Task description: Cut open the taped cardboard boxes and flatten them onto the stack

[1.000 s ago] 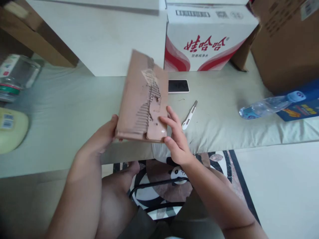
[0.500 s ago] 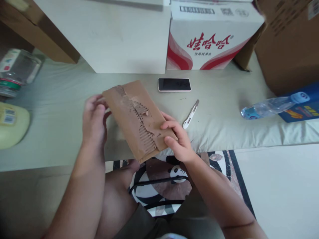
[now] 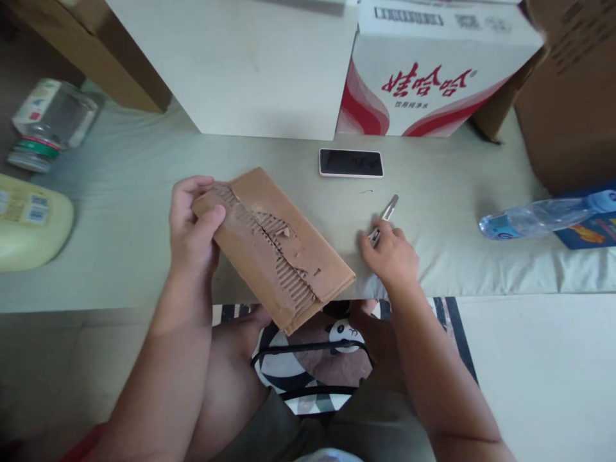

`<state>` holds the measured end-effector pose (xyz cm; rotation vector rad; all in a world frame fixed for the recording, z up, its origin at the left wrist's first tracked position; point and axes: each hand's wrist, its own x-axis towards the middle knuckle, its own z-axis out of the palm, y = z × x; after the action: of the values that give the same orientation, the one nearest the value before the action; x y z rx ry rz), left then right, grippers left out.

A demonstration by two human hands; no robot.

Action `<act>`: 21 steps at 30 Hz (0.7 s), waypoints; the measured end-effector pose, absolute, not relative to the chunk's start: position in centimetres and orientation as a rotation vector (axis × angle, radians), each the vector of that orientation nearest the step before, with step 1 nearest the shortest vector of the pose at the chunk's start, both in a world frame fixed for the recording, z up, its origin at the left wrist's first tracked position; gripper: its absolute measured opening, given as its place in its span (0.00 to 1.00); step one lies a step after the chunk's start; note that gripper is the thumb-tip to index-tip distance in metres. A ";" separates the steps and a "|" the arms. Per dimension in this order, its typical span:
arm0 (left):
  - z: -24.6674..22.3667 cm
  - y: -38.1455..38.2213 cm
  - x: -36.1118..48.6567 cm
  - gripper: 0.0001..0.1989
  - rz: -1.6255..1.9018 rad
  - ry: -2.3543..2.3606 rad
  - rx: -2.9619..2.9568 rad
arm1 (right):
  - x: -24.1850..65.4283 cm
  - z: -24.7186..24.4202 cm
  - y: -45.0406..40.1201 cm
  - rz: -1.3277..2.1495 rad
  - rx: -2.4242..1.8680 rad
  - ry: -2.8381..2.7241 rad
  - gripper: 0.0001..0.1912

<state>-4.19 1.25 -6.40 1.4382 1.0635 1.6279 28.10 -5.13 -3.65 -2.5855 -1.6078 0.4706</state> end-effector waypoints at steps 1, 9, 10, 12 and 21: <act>-6.3 1.2 -4.1 0.27 1.634 1.058 1.422 | 28.2 -3.7 -4.9 0.497 -2.628 -1.621 0.30; -6.1 1.2 -3.5 0.26 1.643 1.135 1.418 | 26.7 -1.3 -6.1 0.625 -2.023 -1.373 0.13; -5.9 1.1 -3.2 0.25 1.649 1.142 1.418 | 26.3 -0.3 -6.5 0.655 -1.808 -1.312 0.13; -5.5 0.8 -2.3 0.21 1.635 1.168 1.427 | 25.7 1.7 -7.6 0.706 -1.396 -1.233 0.14; -4.1 -1.9 3.2 0.12 1.558 1.287 1.569 | 24.6 4.4 -10.3 0.902 -0.910 -1.370 0.09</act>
<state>3.23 -1.87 -4.14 1.5690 1.2874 1.5583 24.55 -10.28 4.43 -0.9104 -1.3704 0.9016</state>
